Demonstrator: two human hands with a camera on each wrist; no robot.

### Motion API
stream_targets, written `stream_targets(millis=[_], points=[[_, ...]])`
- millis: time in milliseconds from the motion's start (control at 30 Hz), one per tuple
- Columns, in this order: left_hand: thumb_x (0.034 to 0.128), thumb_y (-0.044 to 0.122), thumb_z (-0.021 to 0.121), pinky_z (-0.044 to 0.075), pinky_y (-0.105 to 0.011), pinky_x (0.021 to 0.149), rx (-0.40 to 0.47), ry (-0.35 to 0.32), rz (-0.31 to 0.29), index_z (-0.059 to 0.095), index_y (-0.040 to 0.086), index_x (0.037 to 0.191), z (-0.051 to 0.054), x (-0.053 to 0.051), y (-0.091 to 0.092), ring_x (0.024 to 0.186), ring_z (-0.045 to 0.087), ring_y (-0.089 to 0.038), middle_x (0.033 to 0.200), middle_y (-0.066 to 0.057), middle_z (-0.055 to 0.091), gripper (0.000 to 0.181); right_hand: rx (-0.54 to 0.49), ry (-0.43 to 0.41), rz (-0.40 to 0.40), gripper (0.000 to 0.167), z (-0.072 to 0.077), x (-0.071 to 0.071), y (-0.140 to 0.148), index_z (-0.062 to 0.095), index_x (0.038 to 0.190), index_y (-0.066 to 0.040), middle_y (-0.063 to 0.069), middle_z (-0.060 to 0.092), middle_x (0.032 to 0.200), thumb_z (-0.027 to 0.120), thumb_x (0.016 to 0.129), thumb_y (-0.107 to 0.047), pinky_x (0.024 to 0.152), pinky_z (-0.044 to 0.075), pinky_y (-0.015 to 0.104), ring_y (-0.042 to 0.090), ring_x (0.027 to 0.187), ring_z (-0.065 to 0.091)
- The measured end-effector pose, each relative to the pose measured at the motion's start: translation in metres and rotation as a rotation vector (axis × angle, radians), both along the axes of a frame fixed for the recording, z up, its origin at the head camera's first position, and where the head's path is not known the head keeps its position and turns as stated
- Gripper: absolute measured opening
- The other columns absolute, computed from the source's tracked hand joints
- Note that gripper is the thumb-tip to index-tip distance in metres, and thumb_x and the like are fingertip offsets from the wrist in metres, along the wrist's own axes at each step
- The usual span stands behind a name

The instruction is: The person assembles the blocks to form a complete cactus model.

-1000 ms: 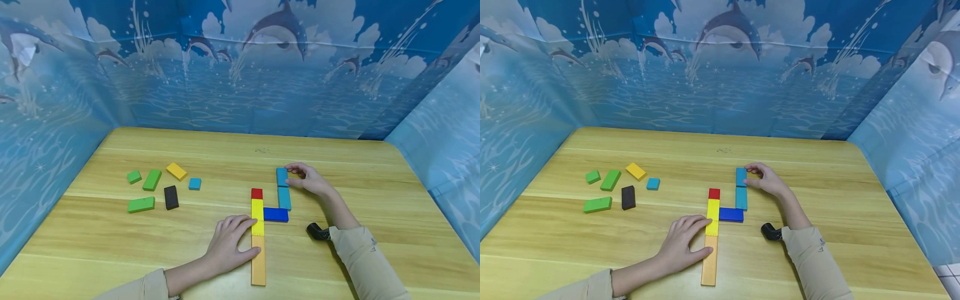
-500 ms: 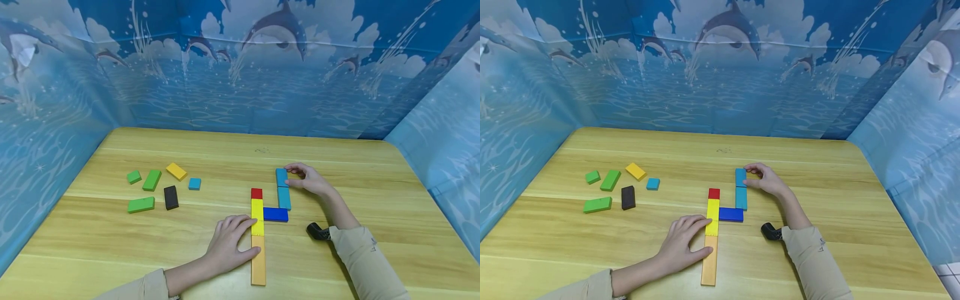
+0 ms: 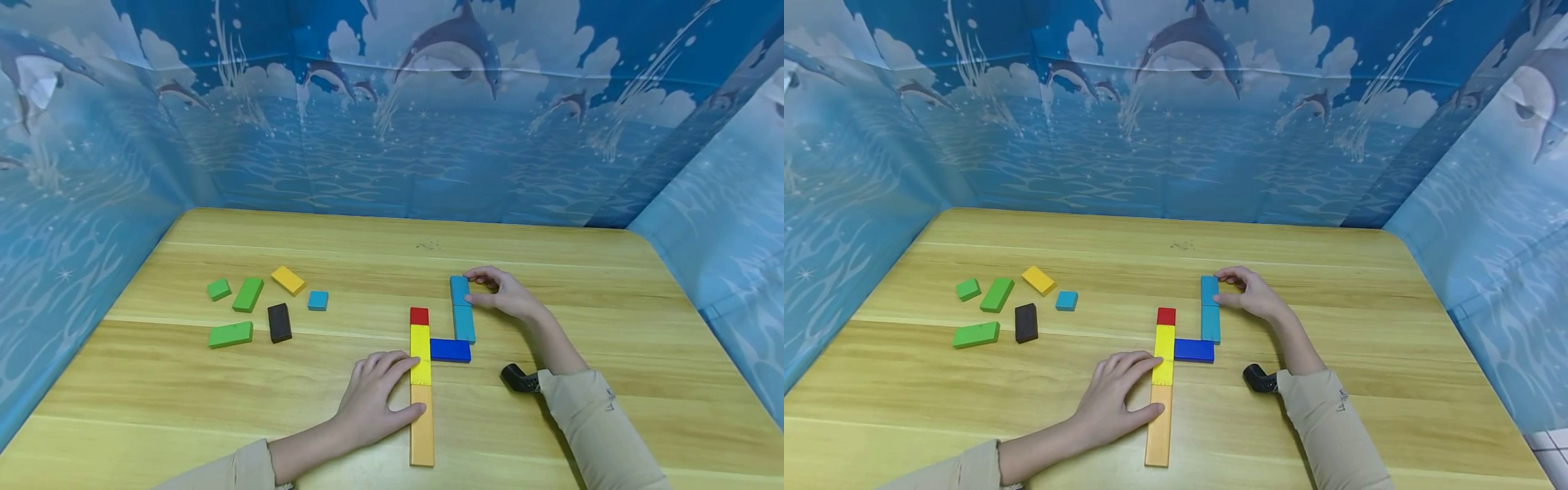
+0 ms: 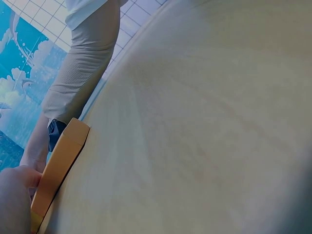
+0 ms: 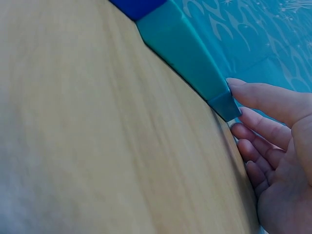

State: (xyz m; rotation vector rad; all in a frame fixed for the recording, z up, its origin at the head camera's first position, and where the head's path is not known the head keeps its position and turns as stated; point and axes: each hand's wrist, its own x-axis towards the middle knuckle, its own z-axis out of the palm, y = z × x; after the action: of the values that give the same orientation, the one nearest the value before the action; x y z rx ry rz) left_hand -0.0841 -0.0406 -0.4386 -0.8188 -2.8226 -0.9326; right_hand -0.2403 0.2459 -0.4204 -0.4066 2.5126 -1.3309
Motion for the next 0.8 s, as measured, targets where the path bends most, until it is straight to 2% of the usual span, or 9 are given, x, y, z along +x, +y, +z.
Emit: stream_targets(millis=[267,433,633,800], points=[[0.0786,0.049,0.06,0.029,-0.038,0.092,-0.004,0.001,0.001,0.05,0.022,0.13,-0.001,0.0,0.0,0.115,0.038,-0.014,0.128,0.006,0.047,0.059,-0.078,0.043,0.03,0.054,0.0,0.003,-0.001,0.042,0.13,-0.004,0.016,0.047,0.121,0.066,0.084,-0.02,0.09,0.032,0.039,0.028,0.108,0.041],[0.0786,0.049,0.06,0.029,-0.039,0.092,-0.001,-0.001,0.001,0.05,0.022,0.13,-0.001,0.0,0.0,0.116,0.038,-0.014,0.128,0.006,0.047,0.059,-0.106,0.092,0.021,0.052,-0.002,0.016,-0.003,0.043,0.13,-0.003,0.017,0.049,0.117,0.065,0.085,-0.016,0.084,0.034,0.033,0.027,0.102,0.042],[0.0786,0.05,0.06,0.029,-0.039,0.092,-0.006,0.007,0.002,0.049,0.022,0.13,-0.002,-0.001,0.0,0.116,0.038,-0.015,0.129,0.006,0.047,0.06,-0.094,0.087,0.043,0.05,-0.001,0.034,-0.006,0.047,0.129,-0.005,0.014,0.05,0.117,0.066,0.084,-0.017,0.084,0.034,0.035,0.025,0.102,0.042],[0.0786,0.051,0.06,0.029,-0.039,0.093,-0.004,0.011,-0.002,0.049,0.022,0.13,-0.002,-0.001,0.0,0.116,0.038,-0.015,0.129,0.006,0.047,0.06,-0.075,0.104,0.045,0.047,-0.001,0.04,-0.007,0.049,0.127,-0.006,0.012,0.051,0.114,0.066,0.084,-0.017,0.083,0.035,0.035,0.025,0.1,0.042]])
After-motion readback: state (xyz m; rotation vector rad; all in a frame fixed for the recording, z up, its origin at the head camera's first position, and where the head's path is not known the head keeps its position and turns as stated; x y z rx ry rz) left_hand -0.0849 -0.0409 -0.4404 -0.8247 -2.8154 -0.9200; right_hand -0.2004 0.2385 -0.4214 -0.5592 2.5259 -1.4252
